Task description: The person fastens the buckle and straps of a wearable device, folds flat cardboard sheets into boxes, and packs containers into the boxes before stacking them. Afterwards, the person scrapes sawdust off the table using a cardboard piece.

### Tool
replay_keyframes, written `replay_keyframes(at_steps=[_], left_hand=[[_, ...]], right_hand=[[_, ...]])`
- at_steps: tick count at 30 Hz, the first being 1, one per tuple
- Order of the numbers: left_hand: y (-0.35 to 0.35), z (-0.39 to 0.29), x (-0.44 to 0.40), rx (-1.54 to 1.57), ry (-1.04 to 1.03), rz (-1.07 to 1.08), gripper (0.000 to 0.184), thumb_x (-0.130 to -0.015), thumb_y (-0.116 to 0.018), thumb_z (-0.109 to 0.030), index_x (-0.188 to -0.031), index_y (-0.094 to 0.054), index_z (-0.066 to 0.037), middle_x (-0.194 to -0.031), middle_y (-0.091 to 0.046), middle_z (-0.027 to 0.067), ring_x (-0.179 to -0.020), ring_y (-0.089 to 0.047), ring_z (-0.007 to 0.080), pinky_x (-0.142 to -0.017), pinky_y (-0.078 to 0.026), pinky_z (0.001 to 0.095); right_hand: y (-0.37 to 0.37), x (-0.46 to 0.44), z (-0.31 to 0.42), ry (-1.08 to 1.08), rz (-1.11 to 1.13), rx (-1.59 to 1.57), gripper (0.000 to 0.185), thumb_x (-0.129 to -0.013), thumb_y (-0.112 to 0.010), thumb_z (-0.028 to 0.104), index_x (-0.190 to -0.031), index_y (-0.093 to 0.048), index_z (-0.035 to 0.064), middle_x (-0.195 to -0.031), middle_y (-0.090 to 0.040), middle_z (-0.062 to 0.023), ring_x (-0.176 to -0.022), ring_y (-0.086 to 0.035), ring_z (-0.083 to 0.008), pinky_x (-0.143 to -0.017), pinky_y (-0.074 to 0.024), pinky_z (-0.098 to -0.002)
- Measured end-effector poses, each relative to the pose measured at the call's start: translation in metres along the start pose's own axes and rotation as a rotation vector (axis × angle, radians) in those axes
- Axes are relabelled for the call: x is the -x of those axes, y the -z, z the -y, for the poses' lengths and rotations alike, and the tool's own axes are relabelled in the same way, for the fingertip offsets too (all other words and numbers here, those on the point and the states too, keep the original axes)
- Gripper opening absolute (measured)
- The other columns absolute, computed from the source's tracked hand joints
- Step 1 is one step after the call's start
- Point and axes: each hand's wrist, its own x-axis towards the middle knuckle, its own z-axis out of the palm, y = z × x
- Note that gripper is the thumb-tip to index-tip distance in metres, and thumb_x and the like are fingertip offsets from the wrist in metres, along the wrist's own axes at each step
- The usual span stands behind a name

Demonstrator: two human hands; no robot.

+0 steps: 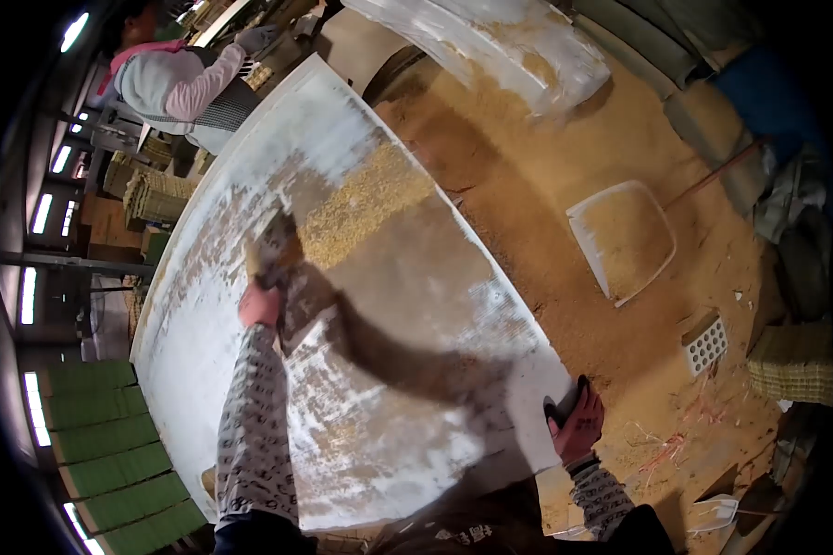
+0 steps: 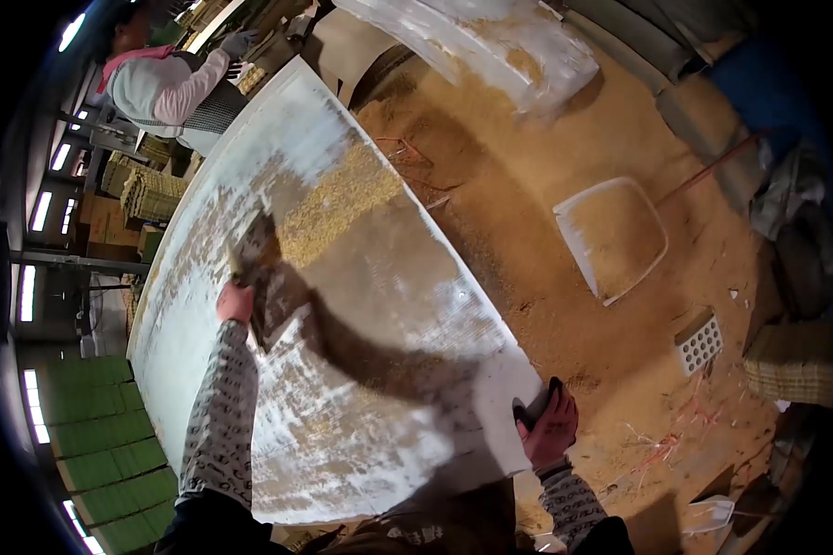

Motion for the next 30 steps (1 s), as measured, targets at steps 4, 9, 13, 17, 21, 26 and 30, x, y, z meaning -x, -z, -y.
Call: replay_keyframes(at_steps=[4, 9, 13, 17, 21, 26, 30], left_hand=[[-0.022, -0.188, 0.028, 0.097, -0.437, -0.005, 0.038, -0.078, -0.058, -0.038, -0.095, -0.064, -0.005, -0.082, -0.065, 0.02, -0.076, -0.064, 0.0365, -0.068, -0.052, 0.0442], [0.061, -0.328, 0.185, 0.54, -1.087, 0.273, 0.042, -0.078, -0.052, -0.018, -0.114, -0.049, 0.002, -0.087, -0.063, 0.0216, -0.079, -0.062, 0.0341, -0.069, -0.048, 0.0443], [0.106, -0.208, 0.244, 0.632, -0.977, 0.213, 0.055, -0.082, -0.057, -0.014, -0.134, -0.041, -0.005, -0.088, -0.064, 0.0165, -0.076, -0.063, 0.031, -0.071, -0.051, 0.039], [0.09, 0.004, 0.255, 0.214, -0.286, 0.014, 0.055, -0.082, -0.059, -0.003, -0.135, -0.042, -0.005, -0.099, -0.065, 0.0205, -0.082, -0.067, 0.0314, -0.068, -0.054, 0.0347], [0.015, 0.107, 0.342, -0.022, 0.149, 0.168, 0.059, -0.079, -0.065, -0.024, -0.132, -0.044, -0.008, -0.082, -0.064, 0.0171, -0.06, -0.062, 0.0331, -0.054, -0.05, 0.0427], [-0.006, -0.123, 0.417, 0.128, -0.863, -0.088, 0.046, -0.086, -0.052, -0.019, -0.129, -0.046, -0.007, -0.129, -0.05, 0.0177, -0.102, -0.059, 0.0318, -0.076, -0.051, 0.0426], [0.049, -0.233, 0.419, 1.097, -0.715, 0.624, 0.07, -0.081, -0.058, -0.026, -0.14, -0.029, -0.001, -0.096, -0.062, 0.0245, -0.07, -0.062, 0.0358, -0.062, -0.049, 0.0429]], right_hand=[[0.009, 0.01, 0.008, -0.061, 0.07, -0.033, 0.093, -0.072, -0.059, 0.053, -0.135, -0.029, -0.0088, -0.137, -0.037, -0.0221, -0.121, -0.038, -0.0384, -0.105, -0.0252, -0.0445], [-0.006, -0.001, -0.003, -0.046, 0.032, -0.001, 0.093, -0.076, -0.053, 0.06, -0.136, -0.029, -0.0064, -0.138, -0.038, -0.0177, -0.124, -0.037, -0.0319, -0.105, -0.0256, -0.0387], [-0.015, 0.009, -0.009, -0.008, -0.015, -0.109, 0.089, -0.078, -0.053, 0.059, -0.137, -0.03, -0.0044, -0.136, -0.041, -0.0187, -0.122, -0.04, -0.0343, -0.101, -0.0303, -0.0409], [0.006, -0.003, 0.005, -0.027, 0.035, -0.043, 0.084, -0.079, -0.058, 0.051, -0.137, -0.031, -0.0034, -0.135, -0.042, -0.0182, -0.122, -0.04, -0.0347, -0.099, -0.0326, -0.0418], [-0.006, 0.0, 0.0, -0.03, 0.018, -0.09, 0.076, -0.08, -0.062, 0.039, -0.137, -0.032, -0.0022, -0.136, -0.041, -0.0185, -0.121, -0.042, -0.0351, -0.1, -0.0335, -0.0415], [-0.021, -0.002, -0.06, -0.423, -0.187, -1.192, 0.065, -0.089, -0.058, 0.025, -0.139, -0.028, -0.0032, -0.136, -0.043, -0.0178, -0.119, -0.046, -0.0304, -0.102, -0.0354, -0.0391], [0.071, 0.007, -0.094, -0.081, -0.034, -0.868, 0.055, -0.091, -0.056, 0.02, -0.136, -0.035, -0.0041, -0.13, -0.05, -0.0149, -0.116, -0.05, -0.0251, -0.102, -0.0363, -0.0358]])
